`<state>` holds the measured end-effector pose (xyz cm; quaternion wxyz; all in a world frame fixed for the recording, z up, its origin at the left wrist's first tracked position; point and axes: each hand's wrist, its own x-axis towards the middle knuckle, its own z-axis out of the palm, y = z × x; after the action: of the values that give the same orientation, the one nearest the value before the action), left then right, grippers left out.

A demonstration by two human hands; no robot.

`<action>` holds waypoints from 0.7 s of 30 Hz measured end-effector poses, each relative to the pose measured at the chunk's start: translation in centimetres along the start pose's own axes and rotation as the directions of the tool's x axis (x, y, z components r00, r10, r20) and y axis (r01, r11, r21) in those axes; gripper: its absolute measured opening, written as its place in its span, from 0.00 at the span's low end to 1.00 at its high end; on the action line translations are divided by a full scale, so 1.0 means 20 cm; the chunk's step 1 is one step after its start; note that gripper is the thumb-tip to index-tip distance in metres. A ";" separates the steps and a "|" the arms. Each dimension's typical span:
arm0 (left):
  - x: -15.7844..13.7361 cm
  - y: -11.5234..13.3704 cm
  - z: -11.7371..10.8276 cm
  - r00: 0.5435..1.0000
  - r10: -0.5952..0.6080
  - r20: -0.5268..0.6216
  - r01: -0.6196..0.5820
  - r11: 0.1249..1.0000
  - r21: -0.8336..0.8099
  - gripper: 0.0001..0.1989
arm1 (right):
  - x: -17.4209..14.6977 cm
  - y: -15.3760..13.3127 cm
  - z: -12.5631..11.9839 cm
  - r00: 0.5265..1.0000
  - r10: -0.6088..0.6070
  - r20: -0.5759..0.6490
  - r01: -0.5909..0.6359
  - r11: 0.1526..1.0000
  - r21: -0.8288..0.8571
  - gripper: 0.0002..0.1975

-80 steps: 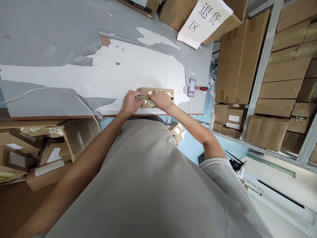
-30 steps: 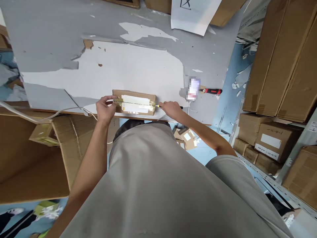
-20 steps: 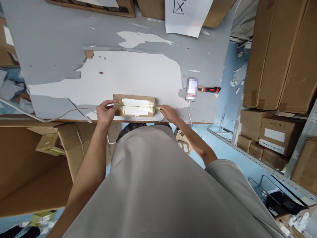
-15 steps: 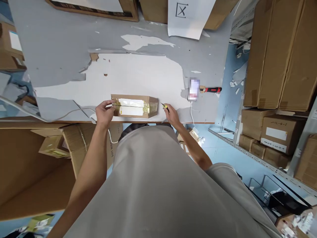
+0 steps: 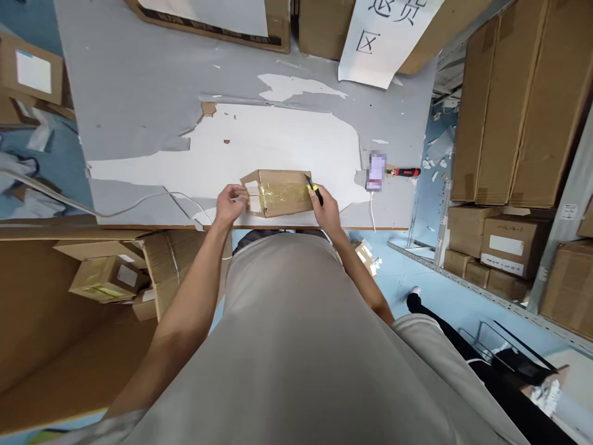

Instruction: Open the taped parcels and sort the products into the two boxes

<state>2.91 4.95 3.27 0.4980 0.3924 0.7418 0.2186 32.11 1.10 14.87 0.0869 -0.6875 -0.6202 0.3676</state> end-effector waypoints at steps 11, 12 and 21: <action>0.01 0.14 -0.05 0.937 0.274 0.218 -0.233 0.953 -0.196 0.22 | -0.06 -0.20 -0.02 0.988 0.129 -0.083 -0.149 0.936 -0.318 0.28; 0.01 0.19 -0.08 0.925 0.308 0.222 -0.266 0.943 -0.201 0.23 | -0.07 -0.22 -0.02 0.986 0.143 -0.084 -0.164 0.926 -0.339 0.28; 0.07 0.40 -0.10 0.824 0.456 0.336 -0.447 0.888 -0.109 0.15 | -0.14 -0.45 -0.02 0.978 0.184 -0.095 -0.206 0.916 -0.346 0.27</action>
<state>3.62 11.01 8.94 0.5615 0.5830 0.5237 0.2657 25.34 0.53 21.46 -0.0565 -0.7610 -0.6016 0.2361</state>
